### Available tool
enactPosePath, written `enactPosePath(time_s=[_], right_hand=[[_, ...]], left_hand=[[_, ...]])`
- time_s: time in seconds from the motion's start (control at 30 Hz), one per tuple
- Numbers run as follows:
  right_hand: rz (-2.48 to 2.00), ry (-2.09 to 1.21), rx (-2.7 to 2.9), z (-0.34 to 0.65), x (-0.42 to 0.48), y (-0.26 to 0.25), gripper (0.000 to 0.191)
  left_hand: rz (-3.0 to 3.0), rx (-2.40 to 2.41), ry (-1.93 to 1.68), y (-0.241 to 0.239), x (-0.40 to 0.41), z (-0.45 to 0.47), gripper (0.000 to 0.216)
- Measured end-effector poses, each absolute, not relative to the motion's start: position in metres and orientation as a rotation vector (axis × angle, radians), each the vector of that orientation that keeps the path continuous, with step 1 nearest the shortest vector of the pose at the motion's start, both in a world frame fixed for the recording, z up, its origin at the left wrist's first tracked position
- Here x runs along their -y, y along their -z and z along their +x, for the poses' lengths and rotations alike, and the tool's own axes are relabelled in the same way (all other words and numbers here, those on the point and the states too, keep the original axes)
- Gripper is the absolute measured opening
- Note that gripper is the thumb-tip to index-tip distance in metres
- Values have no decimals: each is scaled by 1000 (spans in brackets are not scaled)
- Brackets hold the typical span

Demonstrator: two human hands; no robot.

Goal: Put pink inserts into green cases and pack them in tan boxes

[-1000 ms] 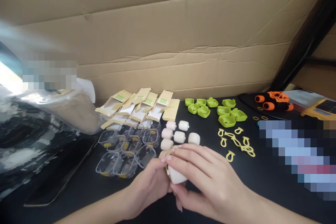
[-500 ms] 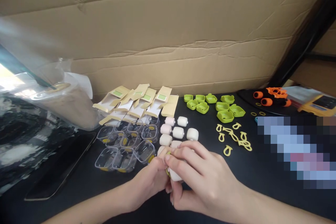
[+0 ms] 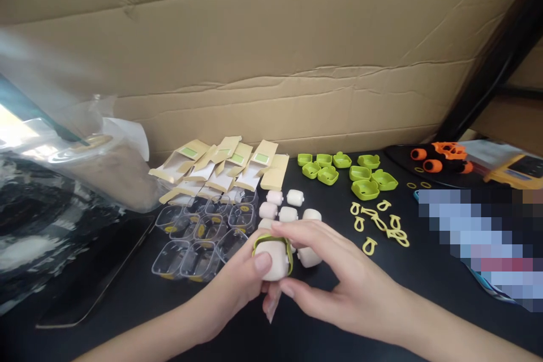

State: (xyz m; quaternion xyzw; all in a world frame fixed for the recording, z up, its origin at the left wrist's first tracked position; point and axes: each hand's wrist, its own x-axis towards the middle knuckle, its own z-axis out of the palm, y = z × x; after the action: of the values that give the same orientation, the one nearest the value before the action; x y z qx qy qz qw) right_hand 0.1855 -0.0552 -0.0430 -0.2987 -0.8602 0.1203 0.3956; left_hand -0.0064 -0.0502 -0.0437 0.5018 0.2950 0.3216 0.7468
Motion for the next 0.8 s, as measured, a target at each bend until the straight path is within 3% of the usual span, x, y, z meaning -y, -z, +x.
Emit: enactPosePath(time_s=[0.1, 0.23, 0.47, 0.8], right_hand=[[-728, -342, 2144, 187, 55, 44, 38], [-708, -302, 2147, 187, 55, 45, 35], [-640, -266, 2207, 187, 59, 40, 19], [-591, 188, 2216, 178, 61, 51, 16]], left_hand=[[1174, -698, -711, 43, 51, -7, 47], [1200, -653, -736, 46, 52, -8, 55], [1418, -665, -816, 43, 56, -11, 37], [1519, -652, -806, 53, 59, -7, 51]])
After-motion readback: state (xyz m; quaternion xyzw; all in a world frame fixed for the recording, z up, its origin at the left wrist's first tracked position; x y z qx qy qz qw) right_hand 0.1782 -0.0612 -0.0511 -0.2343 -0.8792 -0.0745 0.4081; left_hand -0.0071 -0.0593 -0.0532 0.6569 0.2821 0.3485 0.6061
